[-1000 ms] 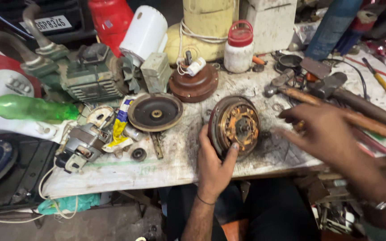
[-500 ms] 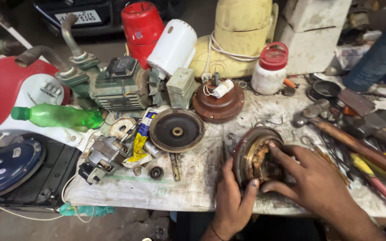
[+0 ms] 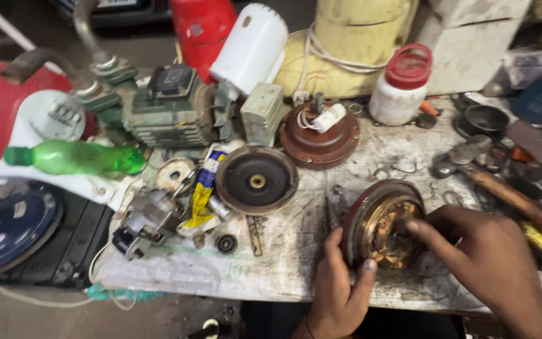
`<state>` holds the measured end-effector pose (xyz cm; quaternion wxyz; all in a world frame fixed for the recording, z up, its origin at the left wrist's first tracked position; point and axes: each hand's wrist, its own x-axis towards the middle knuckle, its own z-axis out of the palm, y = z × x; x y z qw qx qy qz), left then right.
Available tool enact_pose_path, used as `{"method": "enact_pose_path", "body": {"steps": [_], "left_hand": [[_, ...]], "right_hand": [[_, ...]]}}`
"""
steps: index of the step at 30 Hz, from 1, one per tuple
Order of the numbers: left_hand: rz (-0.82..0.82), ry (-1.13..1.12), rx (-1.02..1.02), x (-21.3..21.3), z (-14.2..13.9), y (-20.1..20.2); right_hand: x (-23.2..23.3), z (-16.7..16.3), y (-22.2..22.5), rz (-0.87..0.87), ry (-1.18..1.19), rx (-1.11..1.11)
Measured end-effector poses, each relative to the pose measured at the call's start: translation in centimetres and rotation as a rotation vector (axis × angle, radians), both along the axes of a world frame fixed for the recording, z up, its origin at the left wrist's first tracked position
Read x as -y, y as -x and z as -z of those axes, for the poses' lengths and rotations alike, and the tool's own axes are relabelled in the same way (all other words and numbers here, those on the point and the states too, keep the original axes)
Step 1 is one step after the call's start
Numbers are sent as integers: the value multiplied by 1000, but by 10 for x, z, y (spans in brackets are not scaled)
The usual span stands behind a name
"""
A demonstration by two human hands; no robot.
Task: The person assembles a mechanical component by placing a bearing into a housing, fitting a rotor into the housing, and tapping it with a hammer. They then attach a red cover and secure it with screws using a screwdriver.
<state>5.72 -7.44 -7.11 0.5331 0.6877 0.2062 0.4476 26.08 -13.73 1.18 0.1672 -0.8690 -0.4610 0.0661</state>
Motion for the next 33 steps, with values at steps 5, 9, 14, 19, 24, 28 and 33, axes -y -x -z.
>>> {"method": "enact_pose_path", "body": {"steps": [5, 9, 14, 19, 24, 28, 33], "left_hand": [[-53, 44, -209, -2, -13, 6], [44, 638, -23, -16, -22, 18], [-187, 912, 500, -47, -14, 27], [-151, 996, 672, -79, 2, 29], [-230, 957, 598, -102, 8, 22], [-295, 906, 547, -107, 13, 15], [-285, 803, 562, -112, 14, 11]], "right_hand": [[8, 19, 4, -355, -242, 281], [-10, 19, 21, -503, -314, 313], [-29, 12, 39, -503, -242, 309], [-26, 16, 29, -467, -278, 142], [-8, 21, 24, -397, -360, 165], [21, 18, 26, -284, -472, 157], [40, 16, 15, -261, -500, 168]]}}
